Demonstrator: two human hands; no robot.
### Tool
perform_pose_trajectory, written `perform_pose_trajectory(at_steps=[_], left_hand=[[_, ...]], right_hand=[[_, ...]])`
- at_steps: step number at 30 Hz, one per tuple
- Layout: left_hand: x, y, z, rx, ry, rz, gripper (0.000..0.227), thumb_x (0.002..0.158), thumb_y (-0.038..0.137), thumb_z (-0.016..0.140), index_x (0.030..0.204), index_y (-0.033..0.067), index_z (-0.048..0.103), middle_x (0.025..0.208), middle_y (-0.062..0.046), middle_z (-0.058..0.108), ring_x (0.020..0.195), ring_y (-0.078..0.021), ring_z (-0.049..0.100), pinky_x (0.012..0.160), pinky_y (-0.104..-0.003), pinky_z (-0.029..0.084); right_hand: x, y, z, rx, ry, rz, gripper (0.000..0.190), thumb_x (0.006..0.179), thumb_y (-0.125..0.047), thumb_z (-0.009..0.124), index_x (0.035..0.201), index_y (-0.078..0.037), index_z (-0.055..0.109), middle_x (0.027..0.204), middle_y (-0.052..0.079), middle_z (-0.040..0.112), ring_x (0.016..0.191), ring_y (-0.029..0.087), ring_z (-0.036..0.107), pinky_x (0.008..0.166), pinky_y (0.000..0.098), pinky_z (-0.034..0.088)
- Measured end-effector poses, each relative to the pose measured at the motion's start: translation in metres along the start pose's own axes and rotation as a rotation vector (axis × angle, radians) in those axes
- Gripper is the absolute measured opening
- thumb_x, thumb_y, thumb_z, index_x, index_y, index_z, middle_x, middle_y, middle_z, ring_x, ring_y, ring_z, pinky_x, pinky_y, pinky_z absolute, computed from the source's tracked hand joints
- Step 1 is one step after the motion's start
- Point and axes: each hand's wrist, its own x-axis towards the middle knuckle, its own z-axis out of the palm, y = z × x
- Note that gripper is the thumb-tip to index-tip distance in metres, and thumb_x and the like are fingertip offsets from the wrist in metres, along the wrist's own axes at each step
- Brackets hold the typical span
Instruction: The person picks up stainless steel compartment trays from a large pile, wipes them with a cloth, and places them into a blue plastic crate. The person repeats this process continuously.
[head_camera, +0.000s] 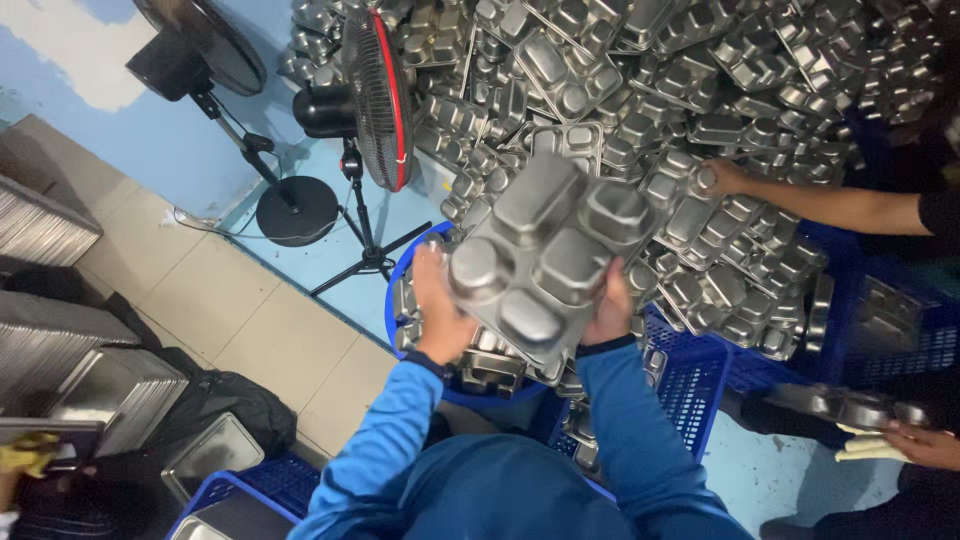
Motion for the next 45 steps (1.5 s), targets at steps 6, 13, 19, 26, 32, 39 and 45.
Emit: perform_pose_trajectory(at_steps=[6,13,19,26,32,39,45], left_hand=[[-0.01,-0.02,0.008,-1.088,0.163,-0.585,0.07,0.087,0.041,0.056,0.148,0.0122,0.039,0.143,-0.014,0.056,0.128,-0.0342,0.058,0.104,-0.054,0.046],[-0.02,-0.048,0.007,-0.237,0.429,-0.443,0.048,0.114,0.038,0.042,0.099,-0.0023,0.063,0.098,-0.02,0.066,0.09,-0.0341,0.057,0.082,-0.048,0.047],[-0.101,0.005,0.064,0.198,-0.222,0.168,0.005,0.084,0.011,0.068,0.087,0.0075,0.066,0.089,-0.01,0.07,0.088,-0.0294,0.069,0.079,-0.042,0.054],[-0.123,0.034,0.029,0.815,-0.493,0.33,0.031,0.075,0.019,0.078,0.105,0.0153,0.07,0.106,-0.002,0.07,0.106,-0.0248,0.067,0.096,-0.042,0.05],[-0.184,0.012,-0.059,0.787,0.211,-0.091,0.07,0.069,0.039,0.084,0.127,0.0076,0.061,0.131,-0.025,0.053,0.124,-0.048,0.044,0.106,-0.059,0.027],[-0.343,-0.145,-0.166,0.026,0.695,-0.908,0.055,0.084,0.026,0.073,0.131,0.0006,0.062,0.114,-0.018,0.07,0.105,-0.0288,0.064,0.09,-0.039,0.05],[-0.443,-0.128,-0.192,0.156,1.016,-0.967,0.037,0.085,0.013,0.071,0.121,0.0073,0.071,0.105,-0.011,0.077,0.096,-0.0221,0.07,0.086,-0.033,0.053]], right_hand=[[0.024,0.045,-0.089,-0.315,0.138,-0.098,0.05,0.109,-0.043,0.047,0.135,-0.001,0.059,0.131,0.013,0.066,0.115,0.026,0.067,0.1,0.0431,0.055],[0.014,0.006,-0.138,-0.343,0.129,0.395,0.051,0.109,-0.045,0.054,0.133,-0.001,0.063,0.115,0.015,0.066,0.09,0.026,0.063,0.07,0.039,0.052],[0.019,0.001,-0.088,0.213,-0.335,0.149,0.055,0.113,-0.045,0.054,0.152,-0.005,0.059,0.112,0.01,0.067,0.089,0.022,0.067,0.067,0.0352,0.057],[-0.052,0.077,-0.051,-0.343,-0.199,0.495,0.041,0.095,-0.009,0.061,0.134,0.0,0.053,0.113,0.013,0.068,0.097,0.024,0.069,0.082,0.0373,0.058],[-0.088,0.126,-0.037,-0.625,-0.053,0.409,0.051,0.08,0.001,0.066,0.129,-0.007,0.054,0.114,0.011,0.068,0.097,0.023,0.07,0.082,0.0362,0.059],[-0.127,0.209,-0.021,-1.084,-0.321,0.372,0.045,0.081,-0.009,0.078,0.122,-0.003,0.06,0.11,0.01,0.071,0.095,0.02,0.068,0.083,0.0339,0.056],[-0.161,0.317,-0.038,-1.4,-0.674,0.649,0.053,0.076,-0.008,0.079,0.124,-0.003,0.057,0.11,0.011,0.07,0.098,0.021,0.067,0.086,0.0354,0.053]])
